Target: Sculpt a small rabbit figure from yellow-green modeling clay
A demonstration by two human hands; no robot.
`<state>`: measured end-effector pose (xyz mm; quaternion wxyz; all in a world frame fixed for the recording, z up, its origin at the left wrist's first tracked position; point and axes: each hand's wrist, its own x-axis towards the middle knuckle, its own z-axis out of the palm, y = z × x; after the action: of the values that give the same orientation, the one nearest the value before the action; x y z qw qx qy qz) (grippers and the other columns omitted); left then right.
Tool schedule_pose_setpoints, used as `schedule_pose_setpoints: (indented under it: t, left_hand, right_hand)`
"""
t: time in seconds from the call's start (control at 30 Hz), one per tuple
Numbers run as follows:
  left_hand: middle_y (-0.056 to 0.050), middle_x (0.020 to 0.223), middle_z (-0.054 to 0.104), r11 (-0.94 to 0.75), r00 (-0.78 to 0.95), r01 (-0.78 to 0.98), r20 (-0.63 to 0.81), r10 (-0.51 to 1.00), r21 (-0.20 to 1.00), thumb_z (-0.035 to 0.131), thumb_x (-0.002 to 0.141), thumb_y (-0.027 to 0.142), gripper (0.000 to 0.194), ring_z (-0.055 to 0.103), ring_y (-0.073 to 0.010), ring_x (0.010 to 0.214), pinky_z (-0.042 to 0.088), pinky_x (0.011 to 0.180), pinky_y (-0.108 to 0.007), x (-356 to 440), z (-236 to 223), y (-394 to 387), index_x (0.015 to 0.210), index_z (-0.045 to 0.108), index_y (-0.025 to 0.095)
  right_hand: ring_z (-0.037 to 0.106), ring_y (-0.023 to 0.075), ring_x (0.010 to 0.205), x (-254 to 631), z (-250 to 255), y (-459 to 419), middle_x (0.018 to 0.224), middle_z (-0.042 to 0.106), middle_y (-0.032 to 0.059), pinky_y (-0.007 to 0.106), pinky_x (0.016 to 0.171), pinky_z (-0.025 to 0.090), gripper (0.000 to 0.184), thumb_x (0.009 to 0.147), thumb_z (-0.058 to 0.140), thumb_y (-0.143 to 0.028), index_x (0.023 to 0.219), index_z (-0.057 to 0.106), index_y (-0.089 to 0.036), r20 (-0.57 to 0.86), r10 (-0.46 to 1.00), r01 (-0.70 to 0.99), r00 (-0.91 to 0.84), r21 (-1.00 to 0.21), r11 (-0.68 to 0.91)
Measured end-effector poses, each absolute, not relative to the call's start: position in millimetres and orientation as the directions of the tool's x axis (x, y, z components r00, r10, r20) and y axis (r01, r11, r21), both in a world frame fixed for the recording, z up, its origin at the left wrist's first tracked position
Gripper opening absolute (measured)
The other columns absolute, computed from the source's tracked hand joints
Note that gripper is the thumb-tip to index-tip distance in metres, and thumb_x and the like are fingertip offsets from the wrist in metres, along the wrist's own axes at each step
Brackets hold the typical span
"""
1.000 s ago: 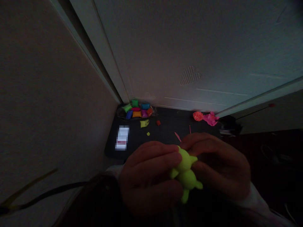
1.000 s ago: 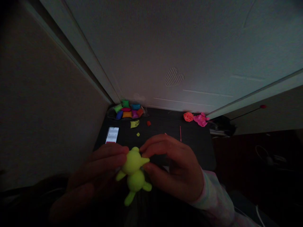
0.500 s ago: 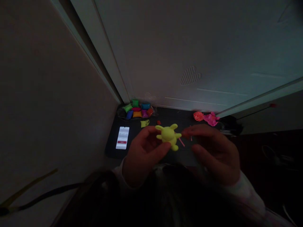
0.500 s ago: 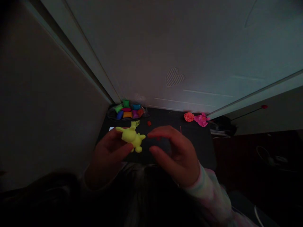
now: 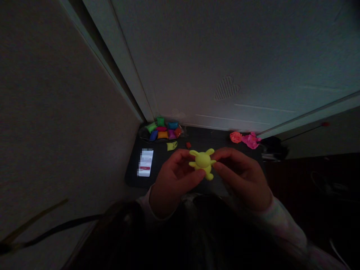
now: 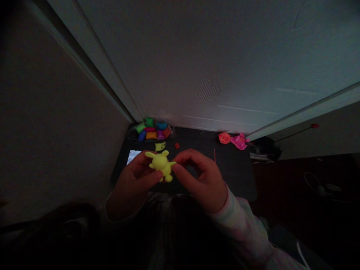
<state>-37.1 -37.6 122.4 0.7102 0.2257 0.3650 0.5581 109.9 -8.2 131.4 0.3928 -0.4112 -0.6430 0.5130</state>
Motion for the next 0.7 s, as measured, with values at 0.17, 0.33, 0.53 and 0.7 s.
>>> schedule_pose_setpoints:
  t: [0.17,0.33,0.53,0.7]
  left_hand:
    - [0.004,0.075,0.064,0.290,0.082,-0.618,-0.307,0.948,0.731,0.070,0.059,0.009,0.025,0.058,-0.0072,0.063,0.046,0.058,-0.018,-36.8,120.9,-36.6,0.078,0.057,0.018]
    - [0.000,0.072,0.062,0.333,0.114,-0.678,-0.355,0.928,0.655,0.066,0.062,0.018,0.019,0.057,-0.0097,0.060,0.045,0.052,-0.020,-39.7,119.5,-33.5,0.079,0.059,0.015]
    - [-0.003,0.076,0.062,0.397,0.194,-0.755,-0.401,0.895,0.521,0.062,0.062,0.016,0.022,0.059,-0.0131,0.063,0.047,0.051,-0.022,-43.7,116.5,-31.6,0.084,0.058,0.013]
    - [-0.001,0.077,0.063,0.412,0.218,-0.751,-0.395,0.892,0.516,0.063,0.065,0.012,0.019,0.060,-0.0119,0.065,0.049,0.054,-0.021,-42.9,114.5,-32.3,0.083,0.058,0.014]
  right_hand:
    - [0.054,0.0101,0.066,108.0,131.5,-7.4,0.071,0.058,-0.0017,0.022,0.062,0.044,0.001,0.076,0.057,-0.019,0.076,0.058,-0.019,0.039,0.942,0.164,-0.333,-0.981,0.099]
    - [0.055,0.0090,0.065,107.7,127.1,-8.2,0.071,0.059,-0.0024,0.019,0.060,0.045,0.003,0.077,0.057,-0.020,0.077,0.060,-0.020,-0.006,0.956,0.091,-0.294,-0.996,0.021]
    - [0.059,0.0091,0.071,108.9,124.9,-9.8,0.076,0.063,-0.0025,0.019,0.064,0.047,0.012,0.078,0.056,-0.019,0.088,0.061,-0.024,-0.036,0.962,-0.048,-0.271,-0.998,-0.051]
    - [0.059,0.0082,0.070,108.4,122.4,-10.1,0.075,0.064,-0.0040,0.019,0.064,0.047,0.010,0.079,0.055,-0.021,0.086,0.061,-0.025,-0.046,0.961,-0.074,-0.272,-0.995,-0.069]
